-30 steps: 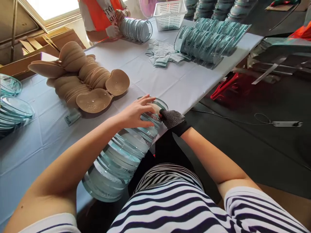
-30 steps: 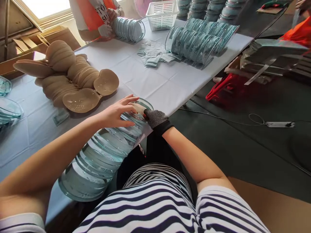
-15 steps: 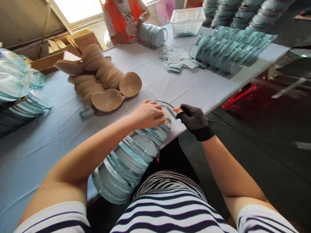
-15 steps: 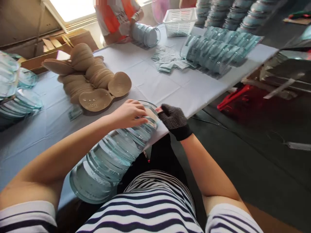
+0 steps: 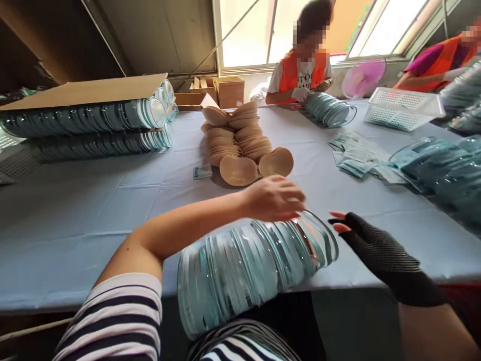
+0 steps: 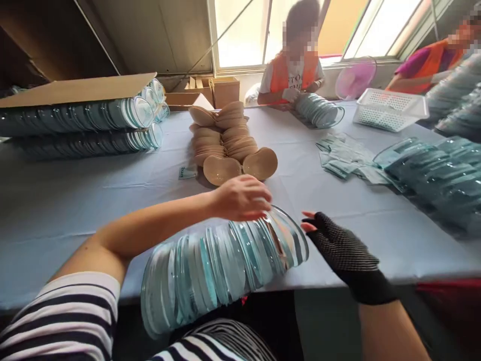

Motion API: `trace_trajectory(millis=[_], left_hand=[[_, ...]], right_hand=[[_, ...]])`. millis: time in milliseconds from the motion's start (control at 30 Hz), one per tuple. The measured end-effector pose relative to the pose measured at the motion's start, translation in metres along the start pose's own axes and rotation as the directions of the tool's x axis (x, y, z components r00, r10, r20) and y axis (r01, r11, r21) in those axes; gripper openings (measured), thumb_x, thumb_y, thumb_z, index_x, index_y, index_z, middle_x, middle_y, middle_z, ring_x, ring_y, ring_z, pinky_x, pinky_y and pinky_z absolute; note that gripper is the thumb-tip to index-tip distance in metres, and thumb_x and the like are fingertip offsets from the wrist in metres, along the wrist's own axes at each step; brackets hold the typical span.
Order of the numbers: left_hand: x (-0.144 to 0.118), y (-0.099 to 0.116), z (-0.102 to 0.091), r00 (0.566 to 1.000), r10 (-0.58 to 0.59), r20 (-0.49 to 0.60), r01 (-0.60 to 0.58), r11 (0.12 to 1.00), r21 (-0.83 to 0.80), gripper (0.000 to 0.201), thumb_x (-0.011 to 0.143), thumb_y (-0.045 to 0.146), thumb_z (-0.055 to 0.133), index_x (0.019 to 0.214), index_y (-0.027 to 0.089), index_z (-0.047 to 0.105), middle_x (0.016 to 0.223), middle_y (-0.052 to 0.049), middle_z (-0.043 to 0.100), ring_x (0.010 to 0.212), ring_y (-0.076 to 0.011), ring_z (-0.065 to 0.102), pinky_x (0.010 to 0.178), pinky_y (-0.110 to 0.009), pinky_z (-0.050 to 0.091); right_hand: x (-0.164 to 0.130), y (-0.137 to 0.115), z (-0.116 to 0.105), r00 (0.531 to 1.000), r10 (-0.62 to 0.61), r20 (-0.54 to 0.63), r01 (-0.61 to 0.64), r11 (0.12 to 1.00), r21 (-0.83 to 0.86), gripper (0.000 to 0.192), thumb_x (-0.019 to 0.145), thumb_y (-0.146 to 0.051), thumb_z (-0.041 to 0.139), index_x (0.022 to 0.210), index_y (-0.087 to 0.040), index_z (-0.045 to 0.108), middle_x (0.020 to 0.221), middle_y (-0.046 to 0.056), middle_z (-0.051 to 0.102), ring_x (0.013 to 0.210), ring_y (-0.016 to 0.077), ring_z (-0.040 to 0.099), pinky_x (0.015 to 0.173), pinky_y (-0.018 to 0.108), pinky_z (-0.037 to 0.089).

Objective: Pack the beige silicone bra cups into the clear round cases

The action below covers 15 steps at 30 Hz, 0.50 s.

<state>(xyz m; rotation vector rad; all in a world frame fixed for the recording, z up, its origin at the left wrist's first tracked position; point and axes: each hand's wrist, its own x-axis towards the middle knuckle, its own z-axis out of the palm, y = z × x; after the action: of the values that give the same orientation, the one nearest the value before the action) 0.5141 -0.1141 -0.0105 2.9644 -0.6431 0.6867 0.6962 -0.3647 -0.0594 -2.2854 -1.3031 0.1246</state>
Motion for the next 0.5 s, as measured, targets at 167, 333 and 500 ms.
trace_trajectory(millis=[167, 333, 500], left_hand=[[-0.072, -0.091, 0.002, 0.850, -0.526, 0.015, 0.522, 0.846, 0.104, 0.022, 0.094, 0.032, 0.055, 0.104, 0.022, 0.071, 0.124, -0.009, 0.066, 0.119, -0.0235, 0.060, 0.103, -0.040, 0.045], [-0.084, -0.124, 0.051, 0.840, -0.529, 0.119, 0.520, 0.848, 0.098, 0.056, 0.075, 0.045, 0.077, 0.126, 0.024, 0.064, 0.151, -0.013, 0.049, 0.144, -0.0386, 0.035, 0.119, -0.067, 0.014], [-0.089, -0.127, 0.085, 0.771, -0.613, 0.174, 0.603, 0.790, 0.111, 0.075, 0.074, 0.056, 0.075, 0.139, 0.025, 0.056, 0.145, -0.016, 0.054, 0.137, -0.0404, 0.042, 0.118, -0.072, -0.002]], right_hand=[[0.136, -0.026, 0.004, 0.911, -0.395, -0.119, 0.359, 0.901, -0.243, 0.041, 0.092, -0.042, 0.052, 0.120, -0.017, 0.068, 0.117, 0.013, 0.072, 0.106, 0.0289, 0.068, 0.092, 0.045, 0.052], [0.246, -0.055, 0.058, 0.816, -0.479, 0.323, 0.577, 0.645, -0.501, 0.066, 0.075, -0.019, 0.069, 0.137, -0.004, 0.053, 0.147, 0.025, 0.047, 0.132, 0.0363, 0.044, 0.109, 0.052, 0.031], [0.264, -0.060, 0.089, 0.843, -0.386, 0.376, 0.537, 0.651, -0.536, 0.052, 0.082, -0.026, 0.062, 0.129, -0.004, 0.059, 0.131, 0.023, 0.059, 0.123, 0.0336, 0.050, 0.109, 0.045, 0.031]])
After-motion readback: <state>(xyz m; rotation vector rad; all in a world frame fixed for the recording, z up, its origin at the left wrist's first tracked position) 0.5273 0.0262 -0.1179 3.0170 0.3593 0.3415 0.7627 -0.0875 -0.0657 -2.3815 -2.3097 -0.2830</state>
